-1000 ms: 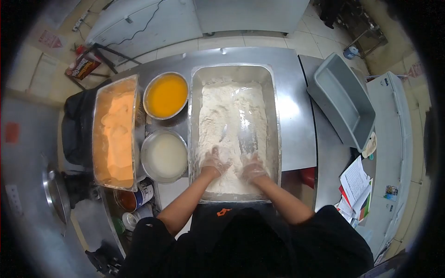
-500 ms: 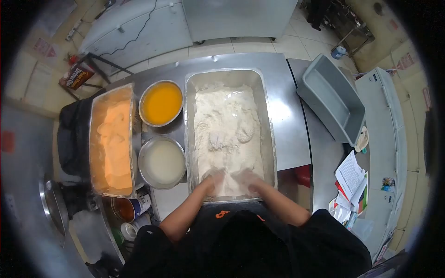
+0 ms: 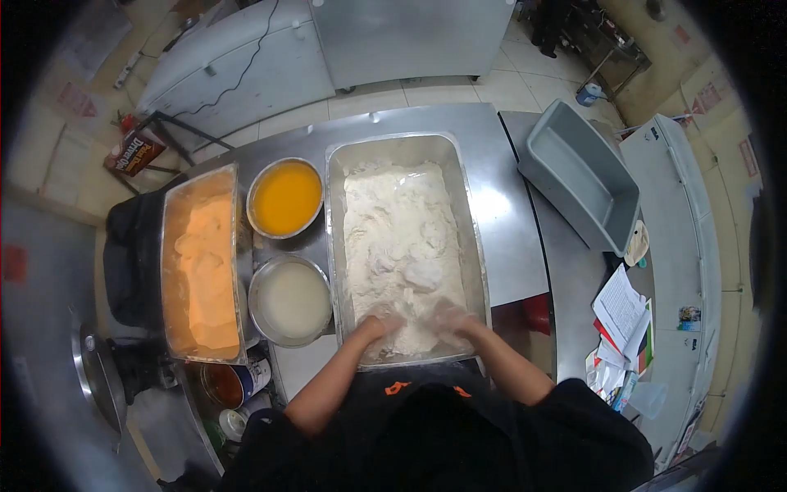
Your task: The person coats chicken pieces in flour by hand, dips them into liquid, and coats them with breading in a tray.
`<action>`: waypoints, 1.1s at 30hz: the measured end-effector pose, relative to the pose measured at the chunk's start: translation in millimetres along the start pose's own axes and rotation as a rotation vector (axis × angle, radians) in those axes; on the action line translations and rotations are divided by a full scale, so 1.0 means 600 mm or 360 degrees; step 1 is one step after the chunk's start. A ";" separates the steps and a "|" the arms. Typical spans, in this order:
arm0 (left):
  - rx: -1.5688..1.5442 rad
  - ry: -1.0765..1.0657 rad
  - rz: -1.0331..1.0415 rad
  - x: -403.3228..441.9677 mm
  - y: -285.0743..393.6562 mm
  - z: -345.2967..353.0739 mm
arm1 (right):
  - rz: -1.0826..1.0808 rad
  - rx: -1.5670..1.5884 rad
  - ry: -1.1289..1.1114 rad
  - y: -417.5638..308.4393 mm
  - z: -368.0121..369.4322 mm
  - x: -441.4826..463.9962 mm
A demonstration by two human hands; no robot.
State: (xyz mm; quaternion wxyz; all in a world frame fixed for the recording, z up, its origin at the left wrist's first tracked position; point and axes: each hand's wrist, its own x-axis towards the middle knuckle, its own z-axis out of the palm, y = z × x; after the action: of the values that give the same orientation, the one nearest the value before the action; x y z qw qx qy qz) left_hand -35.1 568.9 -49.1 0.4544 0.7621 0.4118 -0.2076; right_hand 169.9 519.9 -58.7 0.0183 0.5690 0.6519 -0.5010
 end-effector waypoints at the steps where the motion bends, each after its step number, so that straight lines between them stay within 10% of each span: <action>1: 0.0141 0.0270 -0.0124 0.008 -0.013 -0.001 | -0.0205 -0.0072 0.0272 0.018 -0.015 0.003; 3: 0.0187 0.1222 -0.0411 0.014 -0.038 0.010 | -0.0278 0.0122 0.0571 0.043 -0.043 0.023; 6: 0.0172 0.1301 -0.0509 0.082 -0.059 -0.048 | -0.0087 0.1214 0.0618 0.031 -0.080 0.096; 9: 0.0184 0.1238 -0.0445 0.106 -0.037 -0.058 | -0.0437 -0.0733 0.1016 -0.028 -0.061 0.154; 12: -0.0244 0.0790 -0.0524 0.117 -0.055 -0.043 | 0.0143 -0.0943 0.0408 -0.071 -0.074 0.144; 17: 0.0519 0.0188 0.0091 0.112 -0.128 -0.004 | 0.0013 -0.0232 0.0039 -0.065 -0.180 0.056; 24: 0.0373 0.0927 -0.0249 0.142 -0.070 0.029 | 0.0037 -0.1169 0.0714 -0.049 -0.052 0.115; 27: 0.0654 -0.0207 0.0013 0.129 -0.068 -0.064 | 0.0159 -0.0705 0.0220 -0.044 -0.099 0.125; 30: 0.0971 -0.0361 -0.0079 0.122 -0.084 -0.067 | -0.0068 -0.0672 0.0133 -0.017 -0.078 0.138; 33: 0.0322 0.0665 -0.0655 0.071 -0.020 -0.068 | -0.0517 -0.1026 0.0679 0.009 -0.030 0.140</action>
State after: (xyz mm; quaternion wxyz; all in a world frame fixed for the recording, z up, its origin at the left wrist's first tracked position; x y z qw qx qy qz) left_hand -22.8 625.6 -64.3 0.2301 0.7302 0.6194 -0.1739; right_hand 154.4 591.9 -102.9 -0.0193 0.5149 0.8457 -0.1387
